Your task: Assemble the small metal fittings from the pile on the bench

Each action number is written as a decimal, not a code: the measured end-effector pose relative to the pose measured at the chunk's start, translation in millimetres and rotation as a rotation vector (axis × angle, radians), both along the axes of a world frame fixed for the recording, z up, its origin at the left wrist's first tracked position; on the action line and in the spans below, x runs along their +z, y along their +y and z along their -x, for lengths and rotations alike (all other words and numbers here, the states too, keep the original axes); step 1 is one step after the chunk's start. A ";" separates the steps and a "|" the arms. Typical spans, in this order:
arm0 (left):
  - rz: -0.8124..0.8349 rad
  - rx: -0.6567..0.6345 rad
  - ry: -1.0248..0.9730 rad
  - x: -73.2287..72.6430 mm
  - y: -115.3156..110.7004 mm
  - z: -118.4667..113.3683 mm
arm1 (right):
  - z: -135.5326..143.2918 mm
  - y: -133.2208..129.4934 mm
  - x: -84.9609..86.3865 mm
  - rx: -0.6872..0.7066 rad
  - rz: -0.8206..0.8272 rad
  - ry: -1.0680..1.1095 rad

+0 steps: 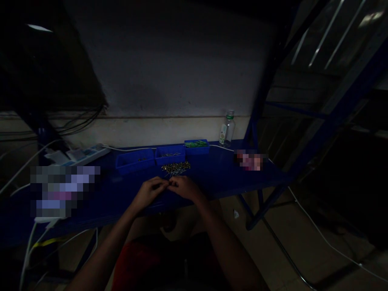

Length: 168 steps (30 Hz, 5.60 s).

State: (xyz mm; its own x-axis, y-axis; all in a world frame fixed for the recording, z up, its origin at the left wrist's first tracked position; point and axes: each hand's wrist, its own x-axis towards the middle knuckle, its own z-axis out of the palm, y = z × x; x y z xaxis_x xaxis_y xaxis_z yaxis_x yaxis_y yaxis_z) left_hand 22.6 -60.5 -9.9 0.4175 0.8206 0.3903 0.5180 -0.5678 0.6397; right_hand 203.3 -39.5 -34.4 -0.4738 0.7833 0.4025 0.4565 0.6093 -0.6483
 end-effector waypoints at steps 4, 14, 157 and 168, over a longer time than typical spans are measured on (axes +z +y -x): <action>-0.047 0.071 -0.031 -1.0 1.4 -0.4 | -0.6 3.4 -1.8 0.034 0.103 0.107; 0.011 0.109 0.004 -4.5 4.5 -0.2 | -0.5 2.9 -0.2 -0.087 0.033 0.159; -0.165 0.169 0.305 -13.6 20.1 -3.5 | 1.3 5.7 -8.8 -0.267 -0.188 -0.080; -0.160 0.173 0.246 -12.3 18.1 -3.6 | 1.0 3.4 -3.8 -0.260 -0.210 -0.159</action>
